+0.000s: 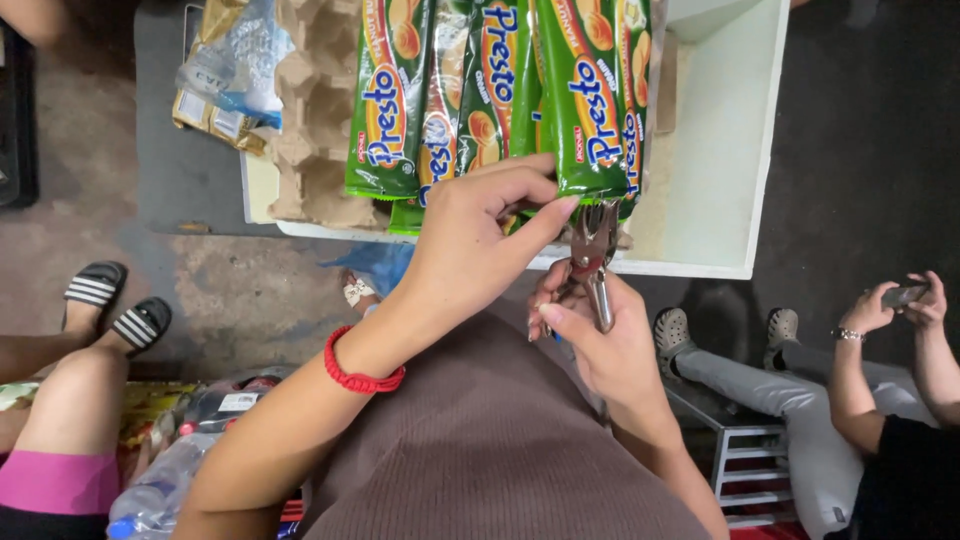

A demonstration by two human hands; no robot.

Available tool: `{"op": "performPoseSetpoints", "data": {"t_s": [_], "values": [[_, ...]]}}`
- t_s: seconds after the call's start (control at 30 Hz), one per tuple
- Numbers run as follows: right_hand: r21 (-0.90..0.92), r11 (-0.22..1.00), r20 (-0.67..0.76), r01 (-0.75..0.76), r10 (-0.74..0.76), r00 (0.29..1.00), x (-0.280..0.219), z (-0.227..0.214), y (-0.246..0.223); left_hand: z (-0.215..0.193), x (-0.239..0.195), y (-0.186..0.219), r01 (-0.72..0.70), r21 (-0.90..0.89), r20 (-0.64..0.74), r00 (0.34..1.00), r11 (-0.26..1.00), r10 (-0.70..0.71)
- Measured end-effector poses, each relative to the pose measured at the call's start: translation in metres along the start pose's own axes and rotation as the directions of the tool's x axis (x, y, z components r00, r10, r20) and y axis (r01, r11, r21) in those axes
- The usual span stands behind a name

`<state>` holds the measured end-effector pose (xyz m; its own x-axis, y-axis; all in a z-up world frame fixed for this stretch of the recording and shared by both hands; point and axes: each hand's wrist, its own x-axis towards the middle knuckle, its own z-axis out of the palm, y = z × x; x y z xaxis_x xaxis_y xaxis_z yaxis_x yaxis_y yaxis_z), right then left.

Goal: Manually assembling snack display strips by punching holes in individual packages and sliding them onto a plastic hanger.

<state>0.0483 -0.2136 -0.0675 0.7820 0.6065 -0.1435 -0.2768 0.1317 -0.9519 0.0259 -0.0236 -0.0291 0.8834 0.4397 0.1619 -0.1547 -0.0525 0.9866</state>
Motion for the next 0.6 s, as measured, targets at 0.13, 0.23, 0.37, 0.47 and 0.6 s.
{"op": "performPoseSetpoints", "data": {"t_s": [0.13,0.23,0.37,0.47,0.6], "values": [[0.012,1.000,-0.011,0.018,-0.017,1.000,0.0003,0.0002,0.0028,0.0001,0.0006,-0.0062,-0.031,-0.030,0.013,0.999,0.999,0.032],[0.023,1.000,-0.007,0.018,-0.018,1.000,-0.0012,0.0012,0.0030,0.0008,-0.0009,-0.0095,-0.037,-0.043,0.010,0.999,0.998,0.037],[0.036,0.999,0.001,0.017,-0.017,1.000,-0.0023,0.0020,0.0019,-0.0002,-0.0009,-0.0079,-0.052,-0.037,0.012,0.999,0.998,0.052],[0.044,0.999,0.004,0.023,-0.023,1.000,-0.0011,0.0010,0.0027,0.0008,-0.0007,-0.0056,-0.052,-0.043,0.021,0.998,0.998,0.053],[0.066,0.998,0.002,0.025,-0.025,1.000,0.0001,0.0023,0.0040,0.0009,-0.0015,-0.0041,-0.047,-0.043,0.025,0.999,0.998,0.048]]}}
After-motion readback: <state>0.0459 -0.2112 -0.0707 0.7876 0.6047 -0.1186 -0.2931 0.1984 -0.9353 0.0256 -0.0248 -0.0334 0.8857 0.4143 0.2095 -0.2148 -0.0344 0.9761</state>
